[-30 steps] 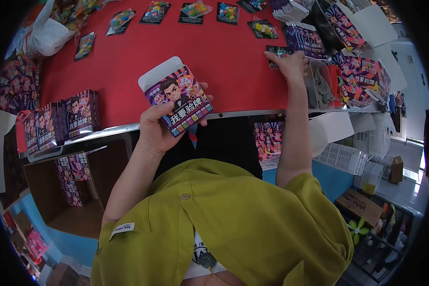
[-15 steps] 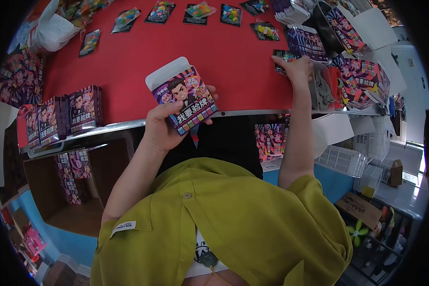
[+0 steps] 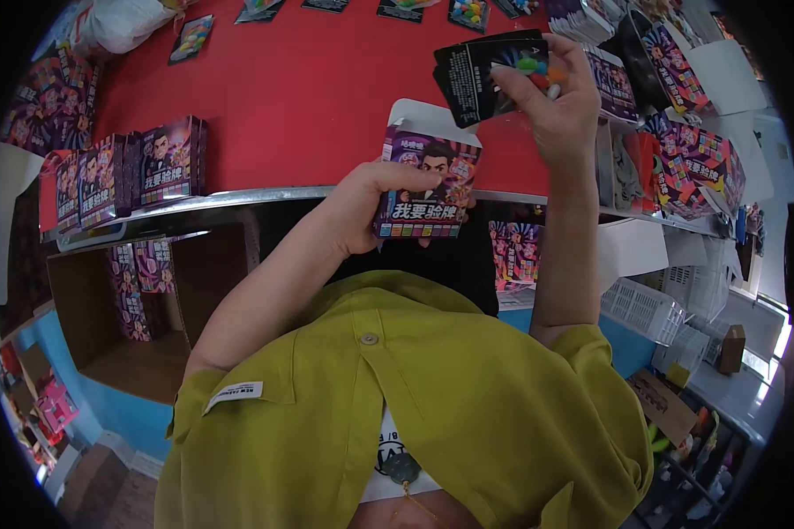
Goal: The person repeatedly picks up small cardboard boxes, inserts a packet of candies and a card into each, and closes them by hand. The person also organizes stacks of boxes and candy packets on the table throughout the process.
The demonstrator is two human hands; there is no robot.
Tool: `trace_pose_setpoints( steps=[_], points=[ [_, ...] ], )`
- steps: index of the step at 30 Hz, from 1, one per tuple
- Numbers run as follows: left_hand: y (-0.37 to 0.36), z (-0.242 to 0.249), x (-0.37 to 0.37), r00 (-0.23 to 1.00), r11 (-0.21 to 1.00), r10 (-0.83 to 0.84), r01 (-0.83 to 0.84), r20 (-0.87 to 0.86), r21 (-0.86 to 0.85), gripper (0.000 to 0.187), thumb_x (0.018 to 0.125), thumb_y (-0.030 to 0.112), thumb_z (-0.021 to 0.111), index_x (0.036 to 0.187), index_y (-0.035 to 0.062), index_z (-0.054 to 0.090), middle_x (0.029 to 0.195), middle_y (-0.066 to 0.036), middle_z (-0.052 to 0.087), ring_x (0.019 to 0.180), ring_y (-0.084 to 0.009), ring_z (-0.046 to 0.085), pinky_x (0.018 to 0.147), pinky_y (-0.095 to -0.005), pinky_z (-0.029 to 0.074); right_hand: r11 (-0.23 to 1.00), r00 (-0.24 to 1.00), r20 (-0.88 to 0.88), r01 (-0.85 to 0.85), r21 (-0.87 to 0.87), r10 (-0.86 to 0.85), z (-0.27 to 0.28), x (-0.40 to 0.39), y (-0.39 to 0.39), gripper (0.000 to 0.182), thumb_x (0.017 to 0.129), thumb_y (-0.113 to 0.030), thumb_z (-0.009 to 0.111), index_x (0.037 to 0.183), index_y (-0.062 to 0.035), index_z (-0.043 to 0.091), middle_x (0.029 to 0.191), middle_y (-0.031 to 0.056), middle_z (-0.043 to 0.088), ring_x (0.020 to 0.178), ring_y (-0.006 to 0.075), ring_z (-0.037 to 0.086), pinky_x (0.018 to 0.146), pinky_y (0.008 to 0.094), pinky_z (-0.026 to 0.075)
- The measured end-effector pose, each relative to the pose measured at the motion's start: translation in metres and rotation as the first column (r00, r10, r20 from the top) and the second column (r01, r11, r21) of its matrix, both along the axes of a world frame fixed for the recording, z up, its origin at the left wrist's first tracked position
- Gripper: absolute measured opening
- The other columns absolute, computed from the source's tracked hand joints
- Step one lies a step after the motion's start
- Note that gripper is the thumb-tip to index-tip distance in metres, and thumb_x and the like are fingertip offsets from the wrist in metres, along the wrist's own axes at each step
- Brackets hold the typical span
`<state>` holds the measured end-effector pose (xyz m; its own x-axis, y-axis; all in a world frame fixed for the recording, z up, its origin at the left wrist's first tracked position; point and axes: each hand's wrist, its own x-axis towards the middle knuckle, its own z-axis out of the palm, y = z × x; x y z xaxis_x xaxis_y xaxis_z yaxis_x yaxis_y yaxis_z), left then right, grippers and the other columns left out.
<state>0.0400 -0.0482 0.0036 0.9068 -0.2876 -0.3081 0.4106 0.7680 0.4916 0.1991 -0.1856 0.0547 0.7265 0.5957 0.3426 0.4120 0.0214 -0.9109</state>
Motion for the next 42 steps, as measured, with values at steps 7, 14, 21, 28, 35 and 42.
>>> trace_pose_setpoints(
  steps=[7, 14, 21, 28, 35, 42],
  points=[
    [0.012, -0.001, -0.009, 0.998, 0.997, 0.047, -0.05, 0.047, 0.054, 0.061, 0.07, 0.017, 0.066, 0.123, -0.0056, 0.049, 0.104, -0.024, 0.063, 0.091, -0.0321, 0.066, 0.074, -0.0387, 0.057, 0.976, 0.97, 0.135, -0.189, -0.107, 0.203, -0.007, -0.011, 0.007, 0.037, 0.076, -0.01, 0.075, 0.103, -0.0023, 0.051, 0.085, 0.0033, 0.062, 0.078, 0.0086, 0.063, 0.065, 0.0213, 0.054],
    [0.032, 0.005, -0.004, 0.99, 0.935, 0.045, -0.088, 0.133, 0.343, 0.055, 0.065, 0.011, 0.075, 0.115, -0.0009, 0.056, 0.1, -0.014, 0.065, 0.09, -0.0224, 0.065, 0.082, -0.0329, 0.053, 0.837, 0.913, 0.027, -0.362, -0.41, 0.407, 0.03, -0.004, 0.005, 0.029, 0.074, -0.005, 0.074, 0.097, -0.0034, 0.056, 0.078, -0.0008, 0.054, 0.073, 0.0049, 0.056, 0.056, 0.0195, 0.05],
    [0.035, -0.002, 0.002, 0.981, 0.918, 0.017, -0.091, 0.191, 0.385, 0.059, 0.061, 0.015, 0.078, 0.114, -0.0002, 0.057, 0.099, -0.012, 0.065, 0.089, -0.0219, 0.064, 0.08, -0.0323, 0.052, 0.823, 0.552, 0.63, -0.212, -0.527, 0.546, 0.03, -0.017, 0.023, 0.029, 0.076, -0.002, 0.07, 0.101, 0.0001, 0.058, 0.094, 0.0049, 0.056, 0.078, 0.0092, 0.061, 0.061, 0.0223, 0.051],
    [0.036, -0.005, 0.003, 0.99, 0.946, 0.031, -0.072, 0.135, 0.317, 0.076, 0.056, 0.015, 0.077, 0.123, -0.0031, 0.049, 0.106, -0.019, 0.063, 0.096, -0.0299, 0.063, 0.086, -0.0411, 0.052, 0.837, 0.984, 0.111, 0.179, -0.517, -0.142, -0.001, -0.001, 0.021, 0.02, 0.079, -0.008, 0.071, 0.095, -0.0029, 0.06, 0.081, 0.0014, 0.059, 0.065, 0.0072, 0.058, 0.057, 0.0196, 0.049],
    [0.03, -0.008, 0.0, 0.993, 0.954, 0.055, -0.084, 0.107, 0.288, 0.076, 0.055, 0.013, 0.077, 0.123, -0.0034, 0.048, 0.107, -0.018, 0.062, 0.099, -0.0301, 0.061, 0.09, -0.0416, 0.049, 0.999, 0.999, -0.012, 0.036, 0.029, -0.035, -0.02, -0.031, 0.045, 0.013, 0.082, -0.014, 0.072, 0.085, -0.0036, 0.064, 0.073, -0.0023, 0.059, 0.064, 0.0035, 0.054, 0.057, 0.0164, 0.043],
    [0.031, -0.004, 0.002, 0.984, 0.95, 0.005, -0.06, 0.177, 0.307, 0.07, 0.056, 0.012, 0.079, 0.119, -0.0013, 0.051, 0.104, -0.014, 0.063, 0.097, -0.0255, 0.062, 0.088, -0.0377, 0.05, 0.993, 0.95, 0.301, -0.107, 0.044, 0.089, -0.024, -0.034, 0.046, 0.014, 0.086, -0.016, 0.067, 0.091, -0.0029, 0.066, 0.09, 0.0029, 0.058, 0.08, 0.0078, 0.054, 0.067, 0.0216, 0.043]
  ],
)
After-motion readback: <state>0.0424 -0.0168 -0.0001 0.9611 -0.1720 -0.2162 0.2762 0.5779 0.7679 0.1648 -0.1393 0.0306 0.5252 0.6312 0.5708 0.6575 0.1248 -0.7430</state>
